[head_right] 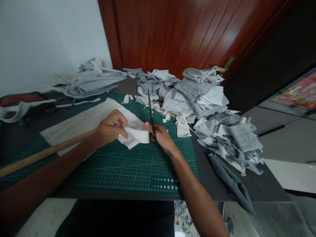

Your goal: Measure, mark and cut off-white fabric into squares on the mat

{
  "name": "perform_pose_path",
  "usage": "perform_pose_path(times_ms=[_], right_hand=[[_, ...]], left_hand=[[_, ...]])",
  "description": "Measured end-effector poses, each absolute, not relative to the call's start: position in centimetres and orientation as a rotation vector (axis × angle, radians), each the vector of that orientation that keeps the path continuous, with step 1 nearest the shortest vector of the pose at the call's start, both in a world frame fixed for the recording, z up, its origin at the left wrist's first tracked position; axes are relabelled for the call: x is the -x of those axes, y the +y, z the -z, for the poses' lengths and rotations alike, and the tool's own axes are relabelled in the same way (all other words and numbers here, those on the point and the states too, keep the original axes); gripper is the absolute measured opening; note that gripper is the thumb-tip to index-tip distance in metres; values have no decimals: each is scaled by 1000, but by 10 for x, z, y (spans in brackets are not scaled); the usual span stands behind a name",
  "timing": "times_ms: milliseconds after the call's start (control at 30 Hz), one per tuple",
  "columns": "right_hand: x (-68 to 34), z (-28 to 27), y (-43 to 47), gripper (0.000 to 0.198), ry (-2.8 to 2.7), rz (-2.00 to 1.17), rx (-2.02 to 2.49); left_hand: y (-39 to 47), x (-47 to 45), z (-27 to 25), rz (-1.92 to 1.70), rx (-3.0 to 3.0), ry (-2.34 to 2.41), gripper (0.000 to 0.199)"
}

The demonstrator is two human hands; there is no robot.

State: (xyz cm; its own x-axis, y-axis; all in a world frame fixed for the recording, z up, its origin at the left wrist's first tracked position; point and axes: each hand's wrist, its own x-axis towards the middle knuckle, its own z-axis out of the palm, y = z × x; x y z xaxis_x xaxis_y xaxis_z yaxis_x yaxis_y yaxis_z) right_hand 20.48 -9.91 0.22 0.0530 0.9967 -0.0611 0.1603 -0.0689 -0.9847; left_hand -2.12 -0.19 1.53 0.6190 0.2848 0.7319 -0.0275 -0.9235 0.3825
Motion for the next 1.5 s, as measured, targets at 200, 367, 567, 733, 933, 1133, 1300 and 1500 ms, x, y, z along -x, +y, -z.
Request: perform_pose_path(times_ms=[200,367,567,733,933,1133,1300,1500], right_hand=[[-194,-10,-102,59,-1120,-1256,1256],[-190,-10,-102,52,-1042,-1113,1214],[-196,-9,-97,47,-996,-943,1094],[-200,-8,-96,48,-1006,-882,1125],[-194,-7,-100,52,-1092,-892,1205],[-188,-11,-104,53,-1178,-893,1254],[-194,-12,-105,47,-1326,-808,1319],[-204,-7,-105,43,-1630,-655,1460]], left_hand=[[-3,20,-12,-1090,-2571,108,41],[-20,6,0,-1161,-2478,213,34],[-16,-5,16,-1232,-1691,406,48],[-21,-13,20,-797,-1183,326,50],[-39,-17,18,-654,-1417,538,57],[-46,-17,15,-646,-1489,578,50],[-46,-15,9,-781,-1475,641,44],[-20,-5,4,-1228,-1413,829,43]])
